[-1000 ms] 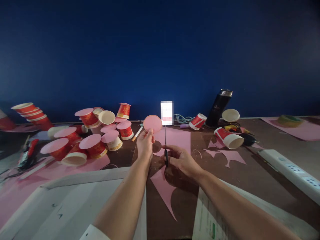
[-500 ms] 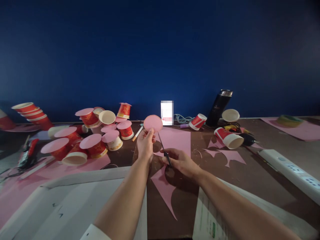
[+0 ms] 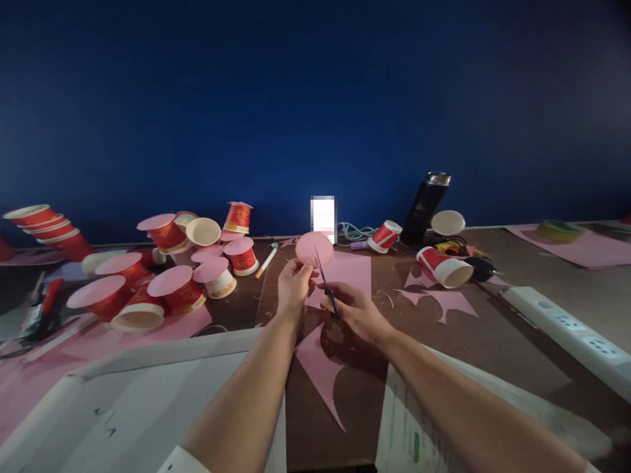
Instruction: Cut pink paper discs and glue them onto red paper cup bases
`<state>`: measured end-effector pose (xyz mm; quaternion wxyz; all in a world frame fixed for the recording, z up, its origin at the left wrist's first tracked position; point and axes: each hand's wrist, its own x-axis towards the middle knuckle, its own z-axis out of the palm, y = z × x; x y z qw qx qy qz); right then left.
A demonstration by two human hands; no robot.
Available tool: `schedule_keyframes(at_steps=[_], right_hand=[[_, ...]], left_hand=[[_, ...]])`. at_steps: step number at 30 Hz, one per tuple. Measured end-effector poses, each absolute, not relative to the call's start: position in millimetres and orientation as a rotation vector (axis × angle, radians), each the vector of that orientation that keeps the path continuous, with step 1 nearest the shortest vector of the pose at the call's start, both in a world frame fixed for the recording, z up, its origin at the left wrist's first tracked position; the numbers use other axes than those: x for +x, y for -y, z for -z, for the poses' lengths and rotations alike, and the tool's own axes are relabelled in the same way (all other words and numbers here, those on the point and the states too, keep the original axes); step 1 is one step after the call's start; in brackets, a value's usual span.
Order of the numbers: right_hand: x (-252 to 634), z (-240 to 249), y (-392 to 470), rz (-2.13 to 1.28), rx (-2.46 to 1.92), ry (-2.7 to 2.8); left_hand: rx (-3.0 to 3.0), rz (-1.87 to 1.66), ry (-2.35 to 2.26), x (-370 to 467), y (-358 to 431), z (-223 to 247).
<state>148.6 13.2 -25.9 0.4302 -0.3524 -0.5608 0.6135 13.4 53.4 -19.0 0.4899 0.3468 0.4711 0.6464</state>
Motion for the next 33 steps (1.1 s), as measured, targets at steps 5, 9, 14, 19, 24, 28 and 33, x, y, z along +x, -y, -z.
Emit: schedule_keyframes(at_steps=[5,9,14,19,24,28,33], right_hand=[[146.9,22.9,-12.4,-1.518,-0.895,1.376],[145.8,21.4,-12.8,-1.503,-0.908,1.361],[145.8,23.3,-14.4,-1.456,-0.966,1.402],[145.5,25.0,-14.4,-1.436,-0.979,1.424],[144.8,24.0,-13.6,-1.38,-0.998,1.453],[144.4,22.5,-12.3,-1.352,-1.02,1.481],[144.1,23.4,-11.6,-1.337,-1.019,1.492]], left_hand=[[0.876,-1.575,-1.15,13.5,-55.4,22.5],[0.889,-1.582,-1.152,13.6,-54.8,22.8],[0.861,-1.561,-1.16,13.7,-53.7,20.8],[0.853,-1.567,-1.177,13.3,-54.5,21.5],[0.88,-1.581,-1.136,13.1,-54.0,23.4],[0.871,-1.575,-1.138,13.1,-54.9,24.7],[0.862,-1.584,-1.155,12.2,-57.5,26.1]])
